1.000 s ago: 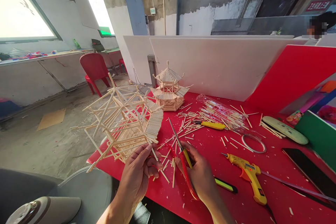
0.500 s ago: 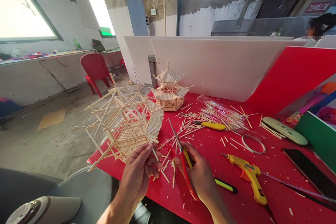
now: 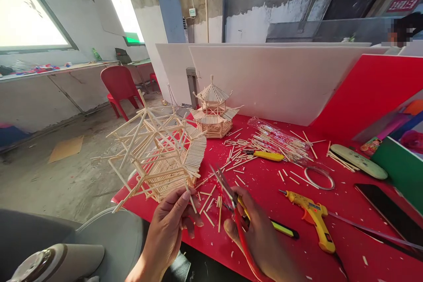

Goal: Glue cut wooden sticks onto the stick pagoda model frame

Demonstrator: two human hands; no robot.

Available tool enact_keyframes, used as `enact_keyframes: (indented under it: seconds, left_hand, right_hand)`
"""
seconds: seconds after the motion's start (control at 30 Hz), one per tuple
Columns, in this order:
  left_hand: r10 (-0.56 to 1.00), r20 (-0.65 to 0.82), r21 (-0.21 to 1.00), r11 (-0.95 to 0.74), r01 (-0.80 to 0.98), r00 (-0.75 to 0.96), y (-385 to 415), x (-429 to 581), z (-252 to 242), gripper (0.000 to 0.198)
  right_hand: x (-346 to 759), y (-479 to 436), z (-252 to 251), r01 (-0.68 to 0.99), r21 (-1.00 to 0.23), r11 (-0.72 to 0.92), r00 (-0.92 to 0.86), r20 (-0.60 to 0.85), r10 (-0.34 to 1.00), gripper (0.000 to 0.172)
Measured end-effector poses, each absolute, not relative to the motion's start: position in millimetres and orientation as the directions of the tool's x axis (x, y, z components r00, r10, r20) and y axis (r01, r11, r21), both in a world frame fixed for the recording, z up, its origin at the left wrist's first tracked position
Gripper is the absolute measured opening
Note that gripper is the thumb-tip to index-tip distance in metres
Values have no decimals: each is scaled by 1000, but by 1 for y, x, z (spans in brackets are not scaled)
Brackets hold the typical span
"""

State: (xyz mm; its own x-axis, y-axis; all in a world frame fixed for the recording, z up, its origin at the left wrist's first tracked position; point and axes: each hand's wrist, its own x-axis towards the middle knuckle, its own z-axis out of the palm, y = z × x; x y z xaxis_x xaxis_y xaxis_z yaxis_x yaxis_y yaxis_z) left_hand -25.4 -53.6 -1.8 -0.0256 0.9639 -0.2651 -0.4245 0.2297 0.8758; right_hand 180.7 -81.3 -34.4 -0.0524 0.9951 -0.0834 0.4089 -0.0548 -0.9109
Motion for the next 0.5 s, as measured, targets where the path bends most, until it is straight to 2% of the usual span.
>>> enact_keyframes:
  seconds: [0.1, 0.2, 0.33, 0.5]
  left_hand:
    - [978, -198, 922, 207, -327, 61, -61, -28, -6, 38]
    - [978, -115, 965, 152, -215, 177, -63, -29, -9, 35]
    - [964, 12, 991, 25, -135, 267, -62, -25, -8, 31]
    - [955, 91, 993, -68, -92, 281, -61, -23, -9, 23]
  right_hand:
    - [187, -96, -26, 580, -813, 51, -165, -56, 985, 56]
    - [192, -101, -16, 675, -728, 124, -226, -44, 973, 57]
    - [197, -103, -2, 711, -679, 183, -272, -25, 962, 59]
    - [200, -107, 4, 723, -642, 253, -303, 33, 952, 63]
